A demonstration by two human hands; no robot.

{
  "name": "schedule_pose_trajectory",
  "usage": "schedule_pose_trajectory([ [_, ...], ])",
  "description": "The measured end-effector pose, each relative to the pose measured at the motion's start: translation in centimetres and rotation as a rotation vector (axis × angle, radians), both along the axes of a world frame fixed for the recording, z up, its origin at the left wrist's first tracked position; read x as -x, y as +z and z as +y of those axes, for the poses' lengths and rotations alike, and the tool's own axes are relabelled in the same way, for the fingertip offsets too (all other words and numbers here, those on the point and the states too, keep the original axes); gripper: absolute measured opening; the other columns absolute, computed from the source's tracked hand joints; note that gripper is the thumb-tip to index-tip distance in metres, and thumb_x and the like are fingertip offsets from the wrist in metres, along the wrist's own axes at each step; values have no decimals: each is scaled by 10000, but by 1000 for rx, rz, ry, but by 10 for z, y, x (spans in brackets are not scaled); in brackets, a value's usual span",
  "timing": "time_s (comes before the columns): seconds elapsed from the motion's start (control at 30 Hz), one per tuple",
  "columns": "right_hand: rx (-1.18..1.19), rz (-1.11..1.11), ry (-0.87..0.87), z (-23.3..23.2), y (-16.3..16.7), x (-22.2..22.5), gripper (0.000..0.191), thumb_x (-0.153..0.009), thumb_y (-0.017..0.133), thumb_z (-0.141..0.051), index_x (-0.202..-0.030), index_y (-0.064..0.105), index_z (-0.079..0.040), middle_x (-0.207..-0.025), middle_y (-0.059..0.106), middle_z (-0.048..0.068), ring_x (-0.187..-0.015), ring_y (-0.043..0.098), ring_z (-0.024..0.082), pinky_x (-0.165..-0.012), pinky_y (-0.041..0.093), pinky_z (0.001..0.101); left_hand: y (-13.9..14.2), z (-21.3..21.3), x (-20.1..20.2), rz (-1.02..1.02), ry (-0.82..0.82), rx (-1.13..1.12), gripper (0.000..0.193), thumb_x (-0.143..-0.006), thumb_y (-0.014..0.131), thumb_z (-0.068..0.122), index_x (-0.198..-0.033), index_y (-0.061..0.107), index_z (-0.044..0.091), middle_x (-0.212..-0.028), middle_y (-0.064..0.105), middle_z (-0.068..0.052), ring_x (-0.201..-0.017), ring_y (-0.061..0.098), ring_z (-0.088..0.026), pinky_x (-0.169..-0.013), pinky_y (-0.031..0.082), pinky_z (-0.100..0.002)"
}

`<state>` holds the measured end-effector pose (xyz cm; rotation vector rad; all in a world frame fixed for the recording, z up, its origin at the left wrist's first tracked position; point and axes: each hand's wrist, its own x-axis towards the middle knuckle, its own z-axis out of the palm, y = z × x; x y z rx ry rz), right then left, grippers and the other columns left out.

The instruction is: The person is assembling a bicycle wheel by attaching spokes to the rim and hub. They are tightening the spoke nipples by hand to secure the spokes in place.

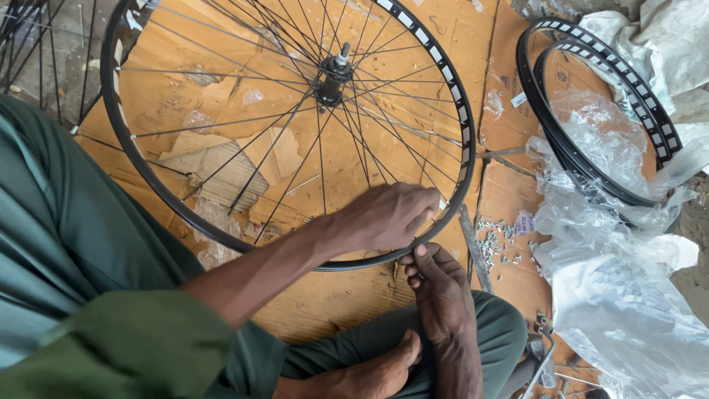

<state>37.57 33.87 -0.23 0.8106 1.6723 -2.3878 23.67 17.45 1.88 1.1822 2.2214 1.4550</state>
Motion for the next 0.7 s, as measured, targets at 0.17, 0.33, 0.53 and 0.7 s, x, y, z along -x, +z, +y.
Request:
schedule_pose_trajectory([
  [0.17, -12, 4, -15, 0, 0, 3, 151, -992, 638, -151, -1015, 688, -10, -873, 709, 67, -746, 594, 113, -663, 453, 238, 20, -49, -3, 169, -245, 558, 608, -1019, 503, 575, -822, 705, 36, -702, 666, -140, -635, 670, -329, -614, 501, -469],
  [0.33, -31, -1, -31, 0, -1, 4, 173, -1008, 634, -174, -1013, 694, -12, -878, 716, 67, -754, 599, 111, -670, 459, 240, 21, -68, -15, 316, -253, 288, 499, -900, 620, 489, -911, 661, -8, -855, 618, -175, -553, 647, -362, -499, 519, -502],
  [0.53, -46, 6, -19, 1, -3, 5, 192, -1024, 624, -193, -996, 686, -13, -873, 712, 70, -763, 601, 116, -680, 464, 245, 9, -69, -22, 316, -243, 482, 418, -798, 673, 403, -779, 652, -14, -986, 581, -205, -523, 649, -355, -488, 530, -490],
  [0.7, -59, 20, -55, 4, -4, 5, 186, -1013, 617, -192, -984, 682, -21, -876, 708, 75, -771, 607, 127, -687, 473, 256, -2, -61, -31, 258, -155, 398, 391, -836, 668, 361, -635, 660, 26, -955, 580, -206, -487, 625, -322, -470, 485, -484],
])
